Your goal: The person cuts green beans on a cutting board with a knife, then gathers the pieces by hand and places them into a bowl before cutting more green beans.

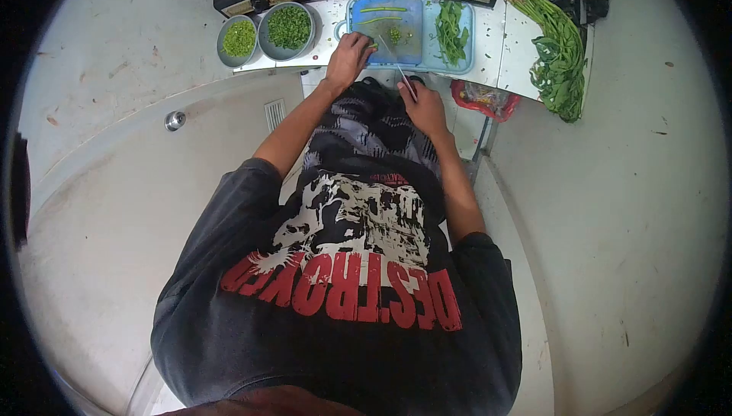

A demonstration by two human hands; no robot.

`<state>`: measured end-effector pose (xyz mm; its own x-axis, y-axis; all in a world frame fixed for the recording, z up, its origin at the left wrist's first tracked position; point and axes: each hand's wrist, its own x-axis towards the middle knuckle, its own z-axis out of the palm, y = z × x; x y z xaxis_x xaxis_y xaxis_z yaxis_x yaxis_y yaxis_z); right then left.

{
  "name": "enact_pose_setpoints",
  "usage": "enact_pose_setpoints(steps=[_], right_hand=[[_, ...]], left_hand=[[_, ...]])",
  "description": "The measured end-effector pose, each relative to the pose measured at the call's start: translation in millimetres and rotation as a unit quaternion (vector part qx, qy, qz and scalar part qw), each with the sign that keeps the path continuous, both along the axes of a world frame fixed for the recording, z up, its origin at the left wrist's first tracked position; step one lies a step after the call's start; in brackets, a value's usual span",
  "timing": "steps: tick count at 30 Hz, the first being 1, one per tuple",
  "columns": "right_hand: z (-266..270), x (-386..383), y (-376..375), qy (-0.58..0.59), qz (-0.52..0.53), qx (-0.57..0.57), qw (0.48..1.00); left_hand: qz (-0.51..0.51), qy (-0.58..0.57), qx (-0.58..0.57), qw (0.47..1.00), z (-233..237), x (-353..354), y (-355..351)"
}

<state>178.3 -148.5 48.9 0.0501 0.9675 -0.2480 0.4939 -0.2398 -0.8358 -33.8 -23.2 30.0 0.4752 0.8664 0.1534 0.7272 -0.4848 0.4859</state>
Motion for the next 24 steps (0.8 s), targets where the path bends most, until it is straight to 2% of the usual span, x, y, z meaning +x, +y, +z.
enact_pose_setpoints(steps=[7, 16, 24], right_hand=[[-4.5, -6.8, 3.0, -0.077, 0.040, -0.025, 0.996], [-4.4, -17.4, 8.6, -0.087, 0.073, -0.074, 0.991], [-6.5, -27.8, 6.5, -0.078, 0.047, -0.068, 0.994]], left_hand=[[0.030, -0.018, -0.002, 0.999, 0.1, 4.1, -6.6], [0.042, -0.035, 0.000, 0.999, -7.4, 6.6, -13.3], [0.023, -0.077, -0.028, 0.996, -4.8, -0.5, -11.1]])
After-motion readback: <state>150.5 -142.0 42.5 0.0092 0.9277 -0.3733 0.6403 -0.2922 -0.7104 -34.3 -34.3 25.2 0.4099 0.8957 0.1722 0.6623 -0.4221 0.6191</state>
